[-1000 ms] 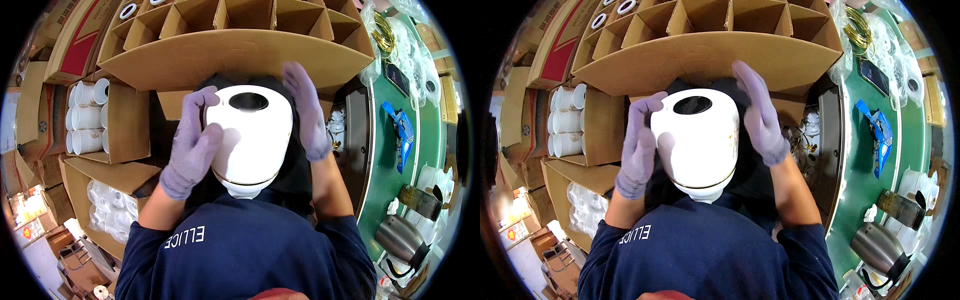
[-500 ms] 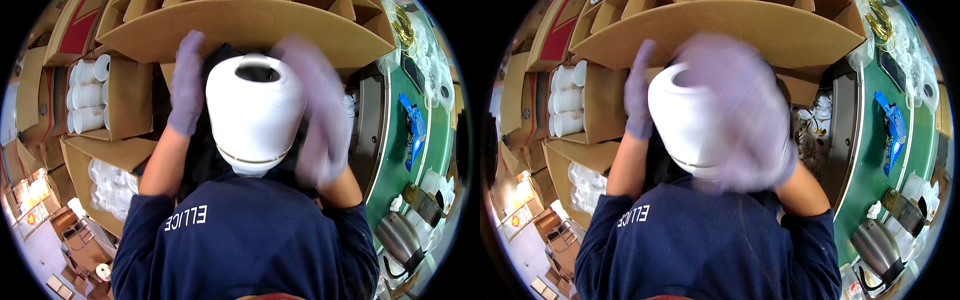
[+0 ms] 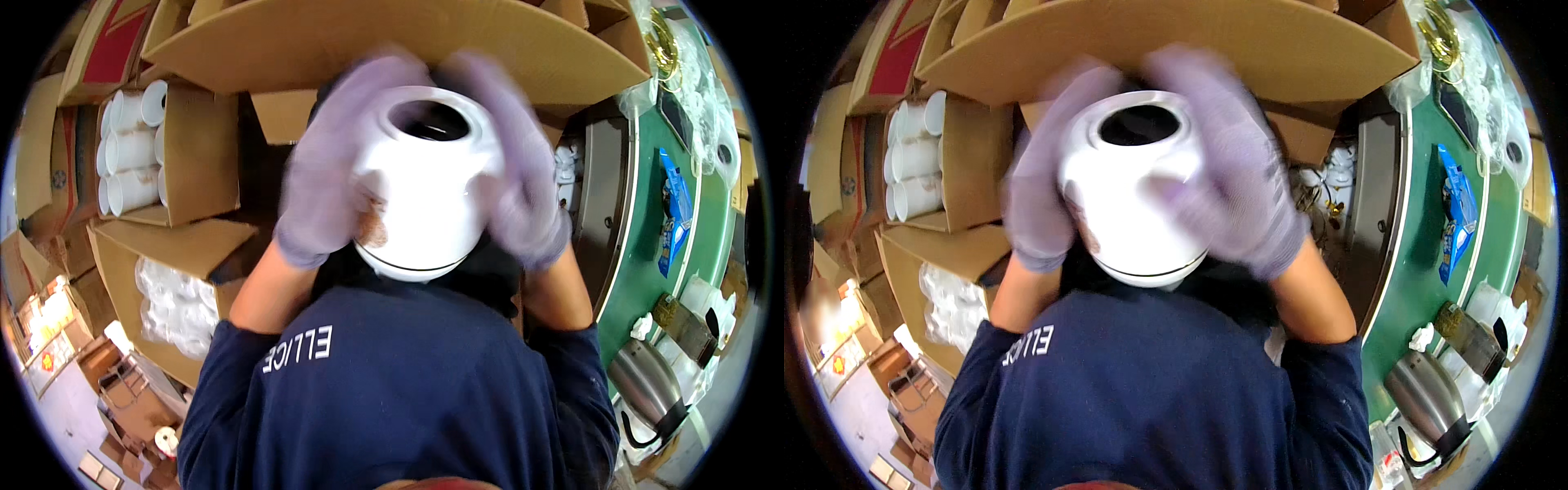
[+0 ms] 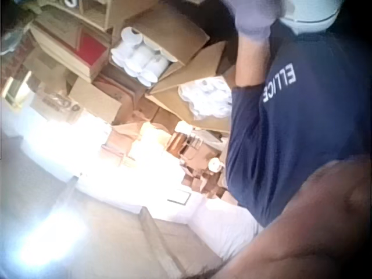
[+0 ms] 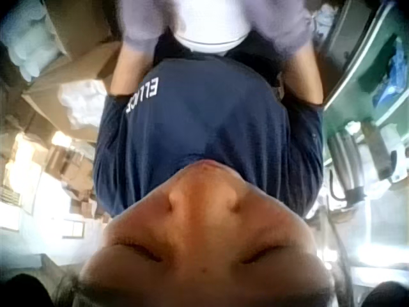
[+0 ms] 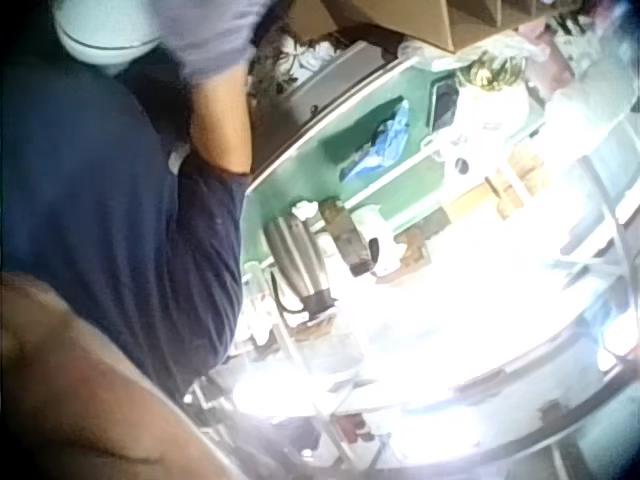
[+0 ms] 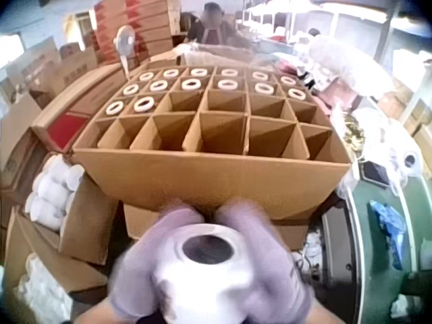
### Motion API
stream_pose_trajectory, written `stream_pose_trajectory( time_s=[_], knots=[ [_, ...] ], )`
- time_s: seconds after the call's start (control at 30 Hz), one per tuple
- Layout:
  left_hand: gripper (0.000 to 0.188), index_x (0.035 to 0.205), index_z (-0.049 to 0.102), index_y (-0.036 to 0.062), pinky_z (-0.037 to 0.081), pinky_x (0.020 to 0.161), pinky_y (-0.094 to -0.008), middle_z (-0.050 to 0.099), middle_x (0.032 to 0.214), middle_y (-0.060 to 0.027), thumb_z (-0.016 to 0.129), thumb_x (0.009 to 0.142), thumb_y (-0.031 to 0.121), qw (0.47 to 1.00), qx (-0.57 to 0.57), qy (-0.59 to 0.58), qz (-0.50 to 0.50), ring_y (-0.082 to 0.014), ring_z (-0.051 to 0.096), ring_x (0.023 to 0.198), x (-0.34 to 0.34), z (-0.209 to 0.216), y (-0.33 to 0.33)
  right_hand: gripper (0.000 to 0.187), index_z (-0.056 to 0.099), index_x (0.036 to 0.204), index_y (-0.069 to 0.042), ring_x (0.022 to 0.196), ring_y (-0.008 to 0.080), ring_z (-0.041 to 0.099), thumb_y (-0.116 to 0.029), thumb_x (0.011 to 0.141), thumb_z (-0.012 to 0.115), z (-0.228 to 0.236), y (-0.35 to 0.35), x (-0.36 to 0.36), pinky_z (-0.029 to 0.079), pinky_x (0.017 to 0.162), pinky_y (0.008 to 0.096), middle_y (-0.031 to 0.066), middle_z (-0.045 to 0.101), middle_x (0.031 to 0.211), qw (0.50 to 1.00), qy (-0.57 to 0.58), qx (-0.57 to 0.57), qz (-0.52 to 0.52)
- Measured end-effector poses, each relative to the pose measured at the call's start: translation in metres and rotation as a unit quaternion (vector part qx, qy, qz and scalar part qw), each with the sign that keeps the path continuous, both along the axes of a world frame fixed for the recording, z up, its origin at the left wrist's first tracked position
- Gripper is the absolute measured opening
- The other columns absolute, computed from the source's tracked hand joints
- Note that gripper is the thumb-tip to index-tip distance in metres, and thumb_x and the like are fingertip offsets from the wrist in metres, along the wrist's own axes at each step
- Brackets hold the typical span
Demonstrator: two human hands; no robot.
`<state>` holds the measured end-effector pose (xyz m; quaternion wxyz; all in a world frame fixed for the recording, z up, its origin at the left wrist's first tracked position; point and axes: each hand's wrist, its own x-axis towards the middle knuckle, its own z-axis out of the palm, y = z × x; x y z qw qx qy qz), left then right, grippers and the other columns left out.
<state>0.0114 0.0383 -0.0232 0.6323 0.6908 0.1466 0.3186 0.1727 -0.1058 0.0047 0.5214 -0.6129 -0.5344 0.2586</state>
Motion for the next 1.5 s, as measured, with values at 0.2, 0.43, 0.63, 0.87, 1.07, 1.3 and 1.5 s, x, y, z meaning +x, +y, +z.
stream_pose_trajectory(
  time_s=[0.2, 0.43, 0.63, 0.87, 1.07, 1.3, 1.5],
  knots=[
    [0.043, 0.126, 0.060, -0.0045, 0.041, 0.107, -0.0405, 0.057, 0.133, -0.0220, 0.048, 0.097, 0.026, 0.994, 0.077, 0.054, 0.054, -0.0342, 0.052, 0.128, 0.006, 0.015, 0.010, 0.094, 0.048, 0.137, 0.010, 0.128, 0.0326, 0.054, -0.072, 0.094, 0.035, 0.004, 0.016, 0.026, 0.040, 0.109, 0.0412, 0.0253, 0.053, 0.137, 0.985, -0.143, 0.070, -0.064],
    [0.043, 0.124, 0.064, 0.0002, 0.036, 0.111, -0.0440, 0.049, 0.142, -0.0262, 0.056, 0.089, 0.025, 0.982, 0.087, -0.084, -0.145, -0.0380, 0.049, 0.131, -0.005, -0.021, 0.021, 0.049, 0.054, 0.129, 0.006, 0.113, 0.0404, 0.059, -0.028, 0.093, 0.053, 0.045, 0.000, -0.002, 0.045, 0.099, 0.0445, 0.0261, 0.061, 0.120, 0.976, -0.200, -0.042, 0.075],
    [0.050, 0.148, 0.036, -0.0040, 0.022, 0.121, -0.0400, 0.036, 0.155, -0.0185, 0.043, 0.104, 0.021, 0.986, -0.161, -0.041, -0.023, -0.0295, 0.033, 0.144, 0.018, -0.048, 0.020, 0.023, 0.068, 0.106, -0.006, 0.103, 0.0304, 0.064, -0.007, 0.085, 0.058, 0.062, 0.006, 0.050, 0.047, 0.092, 0.0434, 0.0110, 0.069, 0.110, 0.927, -0.224, 0.004, 0.299],
    [0.009, 0.099, 0.059, 0.0032, 0.050, 0.073, -0.0277, 0.060, 0.090, -0.0046, 0.058, 0.094, 0.011, 0.976, -0.162, 0.091, -0.114, -0.0131, 0.058, 0.082, 0.026, -0.014, -0.019, 0.012, 0.061, 0.088, -0.009, 0.074, 0.0247, 0.065, -0.017, 0.079, 0.061, 0.131, -0.033, 0.007, 0.053, 0.062, 0.0359, 0.0081, 0.061, 0.085, 0.833, -0.492, 0.076, 0.241],
    [0.016, 0.097, 0.056, 0.0022, 0.044, 0.062, -0.0286, 0.057, 0.078, -0.0030, 0.060, 0.083, 0.006, 0.959, 0.079, 0.233, 0.144, -0.0111, 0.048, 0.066, -0.067, 0.015, -0.060, 0.022, 0.064, 0.083, -0.005, 0.071, 0.0348, 0.067, -0.027, 0.087, 0.064, 0.037, -0.083, -0.011, 0.052, 0.062, 0.0445, 0.0153, 0.065, 0.077, 0.960, -0.207, -0.178, -0.058],
    [0.033, 0.090, 0.055, 0.0040, 0.050, 0.064, -0.0286, 0.066, 0.074, -0.0059, 0.079, 0.066, 0.005, 0.958, 0.150, 0.244, -0.002, -0.0135, 0.062, 0.068, -0.082, 0.062, -0.070, 0.038, 0.068, 0.086, -0.001, 0.081, 0.0396, 0.067, -0.036, 0.091, 0.055, 0.037, -0.045, 0.030, 0.051, 0.075, 0.0461, 0.0233, 0.068, 0.083, 0.939, -0.139, -0.313, 0.014],
    [0.033, 0.102, 0.055, 0.0013, 0.051, 0.073, -0.0286, 0.061, 0.095, -0.0076, 0.073, 0.075, 0.004, 0.946, -0.087, 0.216, 0.226, -0.0139, 0.061, 0.083, -0.088, 0.070, -0.070, 0.023, 0.067, 0.108, -0.002, 0.093, 0.0368, 0.063, -0.015, 0.089, 0.061, 0.029, 0.047, 0.027, 0.051, 0.084, 0.0454, 0.0193, 0.066, 0.102, 0.984, -0.143, -0.010, -0.109]
  ],
)
